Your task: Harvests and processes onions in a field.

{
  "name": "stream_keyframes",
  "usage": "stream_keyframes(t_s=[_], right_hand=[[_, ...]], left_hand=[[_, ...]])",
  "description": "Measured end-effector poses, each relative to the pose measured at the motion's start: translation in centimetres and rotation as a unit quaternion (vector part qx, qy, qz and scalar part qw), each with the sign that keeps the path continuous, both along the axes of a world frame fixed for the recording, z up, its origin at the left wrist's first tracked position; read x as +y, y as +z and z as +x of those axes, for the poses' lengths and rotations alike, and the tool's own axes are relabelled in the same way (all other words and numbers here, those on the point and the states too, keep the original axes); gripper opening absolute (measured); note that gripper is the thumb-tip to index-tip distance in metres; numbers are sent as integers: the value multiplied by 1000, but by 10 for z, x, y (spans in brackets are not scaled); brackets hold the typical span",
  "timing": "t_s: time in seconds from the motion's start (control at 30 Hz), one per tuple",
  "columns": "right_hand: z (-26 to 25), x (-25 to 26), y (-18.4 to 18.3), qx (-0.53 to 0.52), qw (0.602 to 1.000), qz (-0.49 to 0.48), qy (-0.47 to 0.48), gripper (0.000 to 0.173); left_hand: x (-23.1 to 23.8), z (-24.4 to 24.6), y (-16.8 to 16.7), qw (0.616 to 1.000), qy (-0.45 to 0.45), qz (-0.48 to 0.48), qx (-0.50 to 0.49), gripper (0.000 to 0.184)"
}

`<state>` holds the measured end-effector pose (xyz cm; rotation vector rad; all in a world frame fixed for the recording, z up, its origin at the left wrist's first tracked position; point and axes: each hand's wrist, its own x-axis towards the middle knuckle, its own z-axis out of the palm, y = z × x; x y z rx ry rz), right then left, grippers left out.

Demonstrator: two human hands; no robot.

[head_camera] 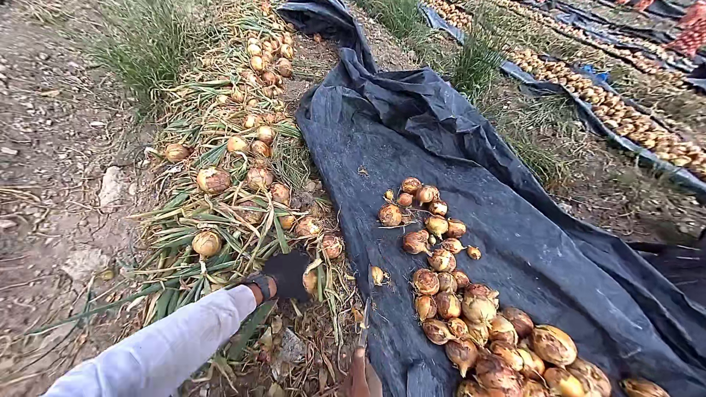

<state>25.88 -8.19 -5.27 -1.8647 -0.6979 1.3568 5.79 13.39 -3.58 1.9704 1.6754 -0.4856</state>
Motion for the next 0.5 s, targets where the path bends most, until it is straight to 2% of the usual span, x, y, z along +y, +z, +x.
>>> stream_keyframes(t_s=[0.07, 0.13, 0.23, 0.27, 0.3, 0.37, 0.43, 0.5], right_hand=[[5, 17, 9, 0, 1000, 20, 20, 58], [0, 35, 19, -10, 997, 53, 51, 73], [-11, 45, 43, -64, 985, 100, 127, 102], [-14, 46, 49, -89, 976, 129, 149, 104], [-17, 48, 53, -123, 966, 163, 160, 99], [-21, 50, 51, -144, 955, 202, 165, 80], [-25, 46, 44, -85, 969, 170, 156, 66], [-35, 38, 38, 7, 986, 122, 117, 59]], left_hand=[[-33, -7, 43, 991, 10, 10, -129, 99], [-60, -6, 82, 971, 18, 26, -239, 95], [-81, -6, 112, 960, -38, 29, -275, 91], [-85, -5, 119, 963, -53, 30, -262, 90], [-87, -4, 124, 968, -65, 34, -240, 92], [-92, 2, 128, 979, -75, 47, -183, 94], [-97, 7, 121, 983, -73, 83, -144, 93], [-98, 12, 99, 983, -54, 125, -127, 91]])
